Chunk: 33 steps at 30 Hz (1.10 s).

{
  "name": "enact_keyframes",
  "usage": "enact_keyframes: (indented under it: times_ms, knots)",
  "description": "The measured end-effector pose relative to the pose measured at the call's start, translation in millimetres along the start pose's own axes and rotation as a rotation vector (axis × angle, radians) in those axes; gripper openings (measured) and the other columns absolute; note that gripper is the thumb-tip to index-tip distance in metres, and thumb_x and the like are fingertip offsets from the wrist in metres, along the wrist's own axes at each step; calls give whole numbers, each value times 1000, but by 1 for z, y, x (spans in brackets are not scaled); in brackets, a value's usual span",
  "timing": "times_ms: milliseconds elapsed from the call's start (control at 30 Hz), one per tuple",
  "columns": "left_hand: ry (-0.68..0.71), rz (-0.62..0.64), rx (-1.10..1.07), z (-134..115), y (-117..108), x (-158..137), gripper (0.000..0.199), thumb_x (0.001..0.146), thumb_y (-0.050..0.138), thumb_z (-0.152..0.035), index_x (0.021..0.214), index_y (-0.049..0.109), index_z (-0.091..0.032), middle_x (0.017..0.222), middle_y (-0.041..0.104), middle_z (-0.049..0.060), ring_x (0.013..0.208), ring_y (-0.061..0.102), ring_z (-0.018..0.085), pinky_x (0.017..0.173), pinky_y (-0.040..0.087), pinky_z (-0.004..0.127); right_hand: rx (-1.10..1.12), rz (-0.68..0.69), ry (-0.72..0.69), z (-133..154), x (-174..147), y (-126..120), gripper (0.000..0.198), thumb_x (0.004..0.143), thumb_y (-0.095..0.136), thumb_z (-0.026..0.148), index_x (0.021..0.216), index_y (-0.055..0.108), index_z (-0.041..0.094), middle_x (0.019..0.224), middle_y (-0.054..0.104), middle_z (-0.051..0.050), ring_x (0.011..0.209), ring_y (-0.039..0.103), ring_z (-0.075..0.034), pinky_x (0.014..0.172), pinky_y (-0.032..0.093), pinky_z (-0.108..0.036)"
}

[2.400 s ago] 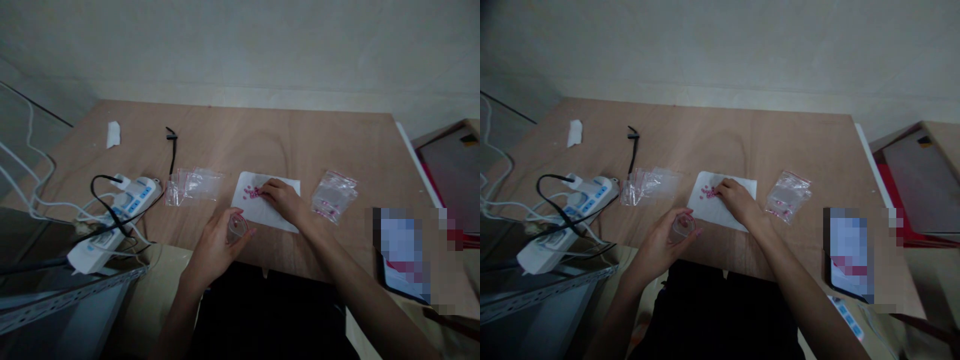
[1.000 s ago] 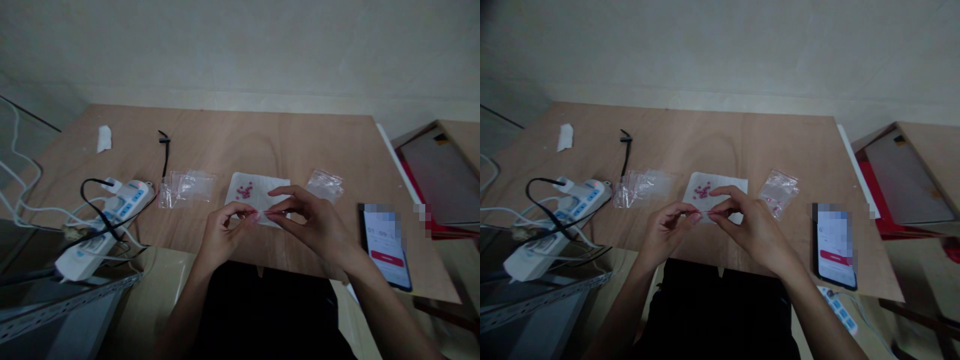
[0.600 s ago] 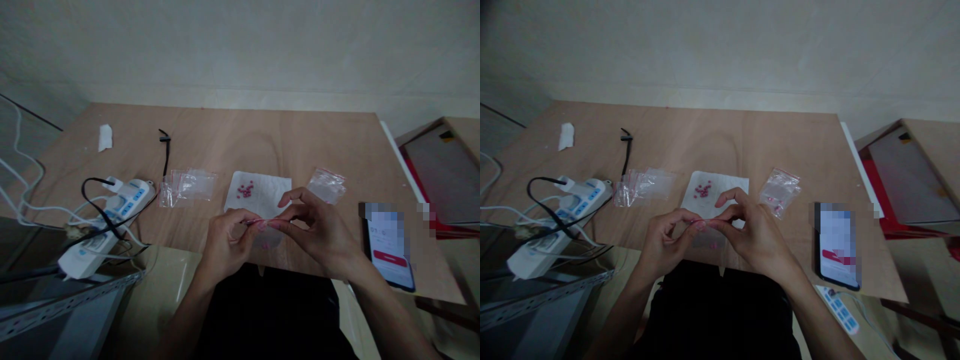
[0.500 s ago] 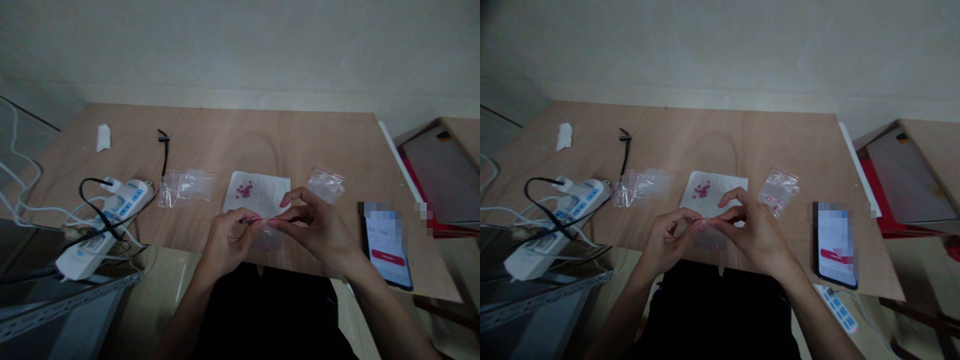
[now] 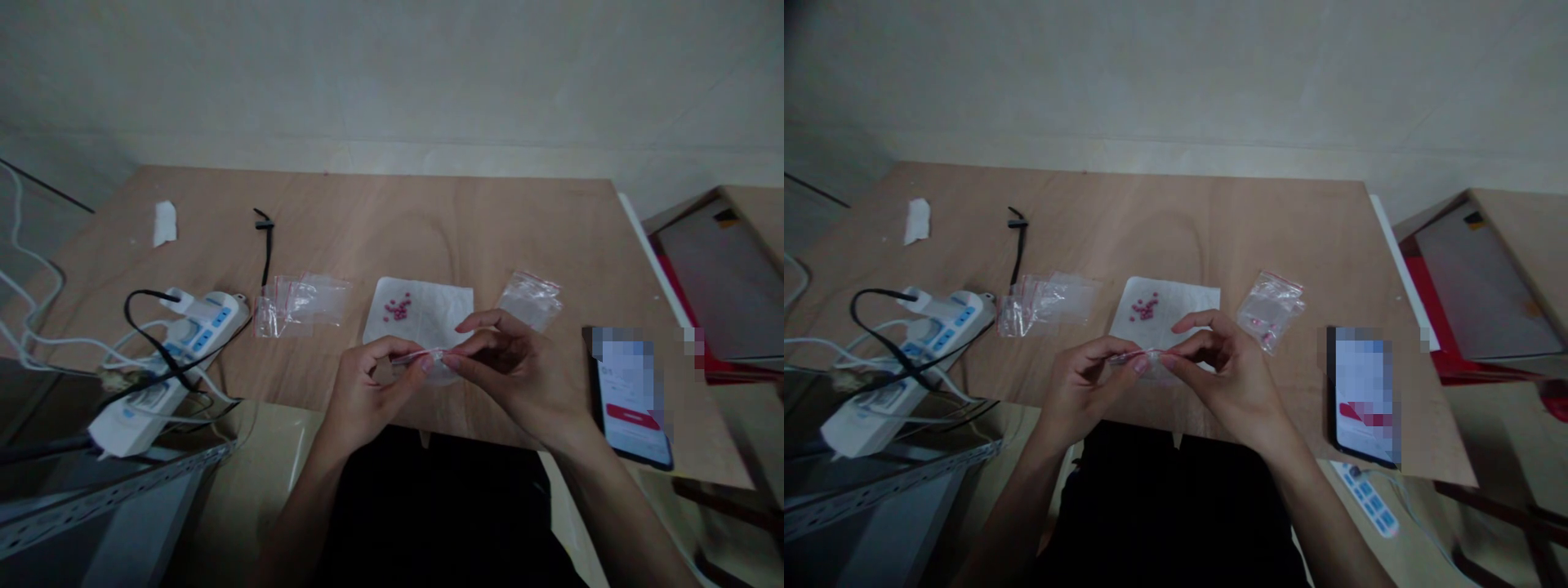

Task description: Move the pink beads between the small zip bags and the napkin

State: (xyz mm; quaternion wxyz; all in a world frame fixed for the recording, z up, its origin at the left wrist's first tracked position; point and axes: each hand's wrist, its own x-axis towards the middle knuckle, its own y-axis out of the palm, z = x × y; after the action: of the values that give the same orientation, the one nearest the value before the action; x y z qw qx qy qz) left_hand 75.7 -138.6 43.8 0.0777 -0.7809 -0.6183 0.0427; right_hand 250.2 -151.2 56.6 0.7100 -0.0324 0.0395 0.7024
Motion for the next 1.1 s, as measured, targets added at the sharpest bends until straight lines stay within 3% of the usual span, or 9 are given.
enact_keyframes:
  times_ms: [267,367,533,700,800,867,933,1100]
  knots:
    - [121,-38,216,-6,4,-4,10,84,63,-26,80,68,-19,76,73,2,69,67,14,66,53,25,19,-1,-42,2,-2,6,36,69,80,31,96,58,23,67,73,3,64,70,-15,60,56,-25]
    - [73,-67,201,-6,4,-5,12,82,66,-28,75,69,-19,69,73,1,63,66,14,60,52,24,43,15,-45,-2,-3,7,32,72,78,30,98,60,23,71,74,3,67,71,-15,63,57,-26]
    - [-83,-47,-25,-2,-4,-4,15,74,75,-34,71,74,-19,70,76,3,63,70,16,59,56,26,22,22,-38,-3,-2,4,29,71,79,33,92,62,22,68,74,1,66,71,-17,63,57,-28]
    - [-184,118,-146,1,-15,-2,23,80,68,-41,79,77,-19,75,77,5,69,72,20,65,59,30,-42,27,-29,-1,1,0,28,71,79,35,89,62,22,66,74,1,63,70,-17,60,56,-28]
    - [-166,260,-125,1,-21,2,27,88,59,-40,82,77,-21,82,78,5,79,73,21,75,59,33,-76,16,-39,3,2,-4,24,72,78,33,88,64,22,66,73,1,61,69,-16,56,54,-26]
    - [-144,269,-72,4,-26,4,31,90,54,-41,81,77,-21,82,77,5,79,73,20,77,58,33,-111,-40,-44,6,4,-11,21,71,78,31,86,67,22,65,73,1,58,68,-16,53,53,-26]
    - [-134,136,-10,11,-32,6,35,90,53,-44,80,76,-20,78,77,5,74,72,19,76,57,33,-152,-169,-54,10,7,-25,17,70,78,30,82,68,23,65,72,1,55,65,-14,51,52,-26]
    - [-167,-484,272,43,-59,10,34,86,55,-46,87,71,-16,82,73,7,76,68,19,75,55,34,-260,-467,2,-8,26,-82,14,68,79,27,78,68,25,66,69,-1,50,59,-14,51,50,-29]
